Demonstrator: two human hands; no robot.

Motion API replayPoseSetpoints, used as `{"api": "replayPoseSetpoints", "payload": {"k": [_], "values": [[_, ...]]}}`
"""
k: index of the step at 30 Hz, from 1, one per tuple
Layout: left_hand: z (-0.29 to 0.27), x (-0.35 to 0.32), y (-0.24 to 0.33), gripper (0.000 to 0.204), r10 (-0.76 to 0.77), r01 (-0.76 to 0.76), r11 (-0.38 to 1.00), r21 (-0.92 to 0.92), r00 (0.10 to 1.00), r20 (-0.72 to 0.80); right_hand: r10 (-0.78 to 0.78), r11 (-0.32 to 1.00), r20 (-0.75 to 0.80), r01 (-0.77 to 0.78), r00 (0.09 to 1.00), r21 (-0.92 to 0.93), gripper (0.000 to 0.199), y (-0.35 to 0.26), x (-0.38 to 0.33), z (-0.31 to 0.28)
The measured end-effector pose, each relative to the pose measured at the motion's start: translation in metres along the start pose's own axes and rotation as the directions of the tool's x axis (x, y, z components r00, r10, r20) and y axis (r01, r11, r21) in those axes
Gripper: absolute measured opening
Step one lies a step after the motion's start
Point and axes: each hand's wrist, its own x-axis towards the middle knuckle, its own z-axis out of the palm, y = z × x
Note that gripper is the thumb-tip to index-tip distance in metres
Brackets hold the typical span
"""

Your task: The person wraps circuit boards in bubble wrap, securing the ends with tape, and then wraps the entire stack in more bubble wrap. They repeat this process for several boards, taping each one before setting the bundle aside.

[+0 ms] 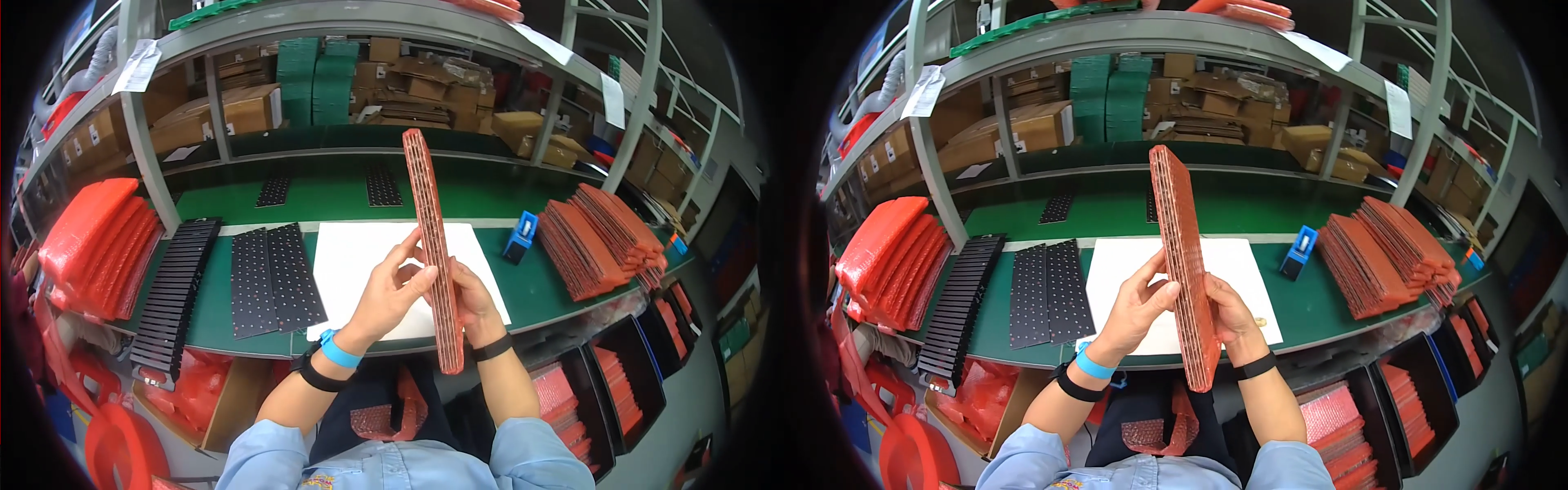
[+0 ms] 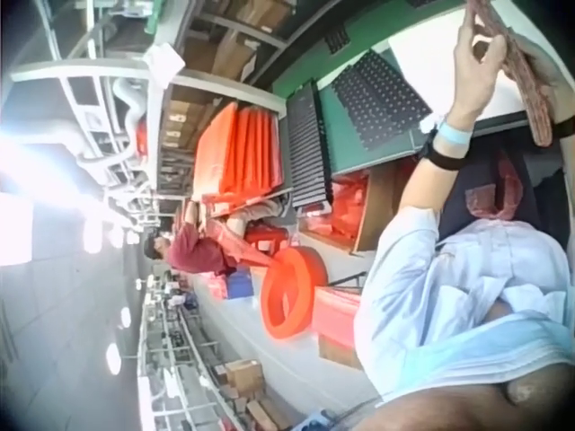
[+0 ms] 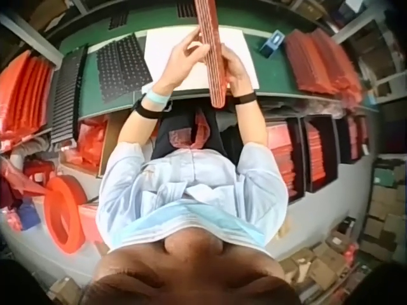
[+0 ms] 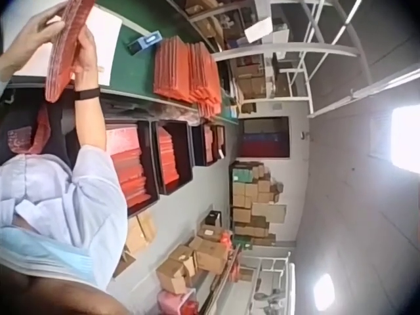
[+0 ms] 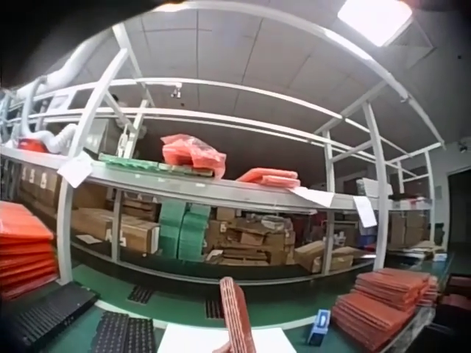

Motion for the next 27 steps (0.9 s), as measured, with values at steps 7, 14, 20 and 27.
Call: {"api": "replayPoseSetpoints", "payload": {"k": [7,14,20,27], "values": [[0.006,-0.002,-0.013,0.066,-0.006,0.006,1.000,0.026,1.000,0.002,0.027,0.998,-0.177,-0.017,0.984,0.056,0.036,0.007,-0.014,-0.001],[0.011,0.002,-0.018,0.064,-0.036,0.035,0.999,0.021,0.999,0.029,0.021,0.991,-0.025,-0.017,0.999,0.134,0.041,0.001,-0.020,-0.003],[-0.010,-0.020,-0.019,0.057,-0.069,0.075,0.994,0.080,0.995,-0.068,-0.283,0.704,-0.282,-0.001,0.917,-0.710,0.035,-0.088,-0.038,-0.002],[-0.013,-0.061,-0.012,0.051,-0.177,0.168,0.954,0.247,0.984,0.017,-0.626,-0.733,0.097,-0.542,0.774,-0.411,0.030,-0.248,-0.081,-0.016]]}}
